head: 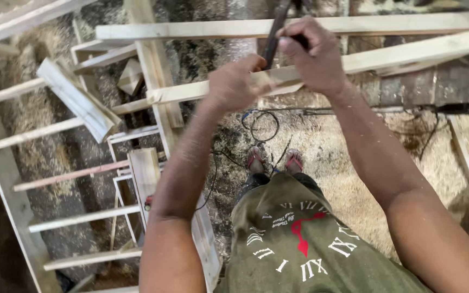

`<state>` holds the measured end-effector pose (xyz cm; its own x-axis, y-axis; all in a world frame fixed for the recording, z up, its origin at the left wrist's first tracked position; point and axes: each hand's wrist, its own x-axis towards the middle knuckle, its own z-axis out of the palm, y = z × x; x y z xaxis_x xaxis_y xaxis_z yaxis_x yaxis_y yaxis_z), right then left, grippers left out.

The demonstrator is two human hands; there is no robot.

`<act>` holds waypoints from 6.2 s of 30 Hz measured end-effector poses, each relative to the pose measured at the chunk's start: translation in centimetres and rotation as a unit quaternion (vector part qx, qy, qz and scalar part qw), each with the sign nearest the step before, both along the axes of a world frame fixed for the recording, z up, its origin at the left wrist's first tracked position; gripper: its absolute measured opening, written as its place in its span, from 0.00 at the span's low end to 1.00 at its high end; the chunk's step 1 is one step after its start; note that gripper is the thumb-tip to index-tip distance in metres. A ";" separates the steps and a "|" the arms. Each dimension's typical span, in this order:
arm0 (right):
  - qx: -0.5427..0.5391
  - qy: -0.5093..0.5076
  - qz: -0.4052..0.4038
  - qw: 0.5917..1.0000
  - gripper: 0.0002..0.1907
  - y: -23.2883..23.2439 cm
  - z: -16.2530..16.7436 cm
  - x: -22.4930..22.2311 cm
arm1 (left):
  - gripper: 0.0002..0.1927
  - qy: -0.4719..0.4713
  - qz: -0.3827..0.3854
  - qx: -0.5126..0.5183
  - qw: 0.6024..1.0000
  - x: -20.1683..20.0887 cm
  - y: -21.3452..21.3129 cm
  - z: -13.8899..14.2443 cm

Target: The person hammers nails into a slatted wooden furniture frame, holding long wood rails and slats in place with one hand while driving nails with a hammer in the other. They reposition rails, add small wood blocks, and continue nailing along the frame.

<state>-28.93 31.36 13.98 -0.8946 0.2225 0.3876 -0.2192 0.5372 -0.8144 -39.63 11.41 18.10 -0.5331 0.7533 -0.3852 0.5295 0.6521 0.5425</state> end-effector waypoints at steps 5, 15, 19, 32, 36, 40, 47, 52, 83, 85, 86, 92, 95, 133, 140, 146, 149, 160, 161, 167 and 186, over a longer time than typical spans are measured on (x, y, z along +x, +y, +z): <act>0.037 -0.008 0.000 0.999 0.09 -0.2 0.3 0.1 | 0.18 -0.073 0.035 -0.017 0.997 -7.2 4.9 -1.9; 0.024 -0.001 0.036 0.999 0.13 -0.8 2.5 0.1 | 0.07 -0.260 0.264 -0.079 0.925 -6.9 9.9 -10.7; 0.074 0.070 0.071 0.992 0.12 -0.7 2.7 0.1 | 0.11 -0.226 0.231 -0.065 0.944 -9.1 12.0 -9.9; -0.029 -0.016 0.037 0.999 0.09 -0.1 1.4 0.3 | 0.16 -0.065 0.150 0.223 0.961 -2.5 -7.4 9.1; -0.061 -0.052 0.038 0.996 0.07 0.4 1.4 0.1 | 0.08 -0.163 0.270 0.216 0.924 5.1 -10.9 9.4; 0.022 0.112 0.140 0.984 0.03 0.7 1.1 -0.4 | 0.09 -0.228 0.348 0.198 0.887 11.2 -12.2 6.3; -0.013 0.002 0.175 0.984 0.02 0.5 0.4 -0.5 | 0.16 -0.084 0.326 0.122 0.934 15.5 -12.2 0.9; 0.095 0.007 0.172 0.980 0.05 0.6 0.8 -0.4 | 0.20 -0.057 0.329 0.134 0.933 16.3 -12.0 -0.9; 0.090 -0.007 0.134 0.987 0.07 -0.8 0.4 -0.1 | 0.20 -0.052 0.304 0.162 0.937 18.8 -13.7 0.4; 0.083 -0.024 0.129 0.988 0.09 -0.8 0.5 -0.1 | 0.19 -0.035 0.297 0.166 0.940 18.5 -13.8 0.6; 0.089 -0.010 0.134 0.987 0.08 -0.8 0.6 -0.1 | 0.19 -0.031 0.298 0.155 0.941 18.4 -13.8 0.9; 0.097 -0.005 0.138 0.986 0.08 -0.9 1.0 0.0 | 0.17 -0.012 0.288 0.160 0.944 16.3 -12.8 3.8; 0.111 -0.030 0.134 0.984 0.08 -0.9 1.0 0.2 | 0.16 0.083 0.226 0.237 0.941 15.0 -12.3 6.8; 0.346 0.192 0.150 0.906 0.17 0.5 1.0 -0.9 | 0.18 0.015 0.245 -0.035 0.969 12.6 -8.6 7.2; 0.383 -0.276 0.166 0.866 0.18 -0.2 1.9 -1.7 | 0.17 -0.020 0.256 -0.043 0.966 12.6 -8.6 6.9; 0.386 -0.281 0.134 0.868 0.18 -0.4 2.6 -0.9 | 0.18 -0.016 0.259 -0.020 0.966 12.9 -8.7 6.5; 0.390 -0.251 0.128 0.877 0.21 -1.0 3.2 -0.4 | 0.18 0.005 0.253 -0.019 0.967 13.2 -9.1 6.0; 0.335 -0.251 0.082 0.904 0.29 -1.9 3.3 -0.5 | 0.17 0.123 0.201 0.122 0.964 13.0 -9.0 10.6; 0.329 -0.285 0.080 0.897 0.27 -1.9 3.3 -0.6 | 0.18 0.155 0.205 0.153 0.954 13.1 -9.1 11.6; 0.302 -0.316 0.077 0.896 0.30 -2.2 3.6 -0.7 | 0.19 0.006 0.294 0.027 0.955 13.2 -7.9 12.2; 0.295 -0.262 0.093 0.914 0.25 -1.9 1.1 -0.8 | 0.17 0.226 0.163 0.065 0.958 14.0 -8.9 9.6</act>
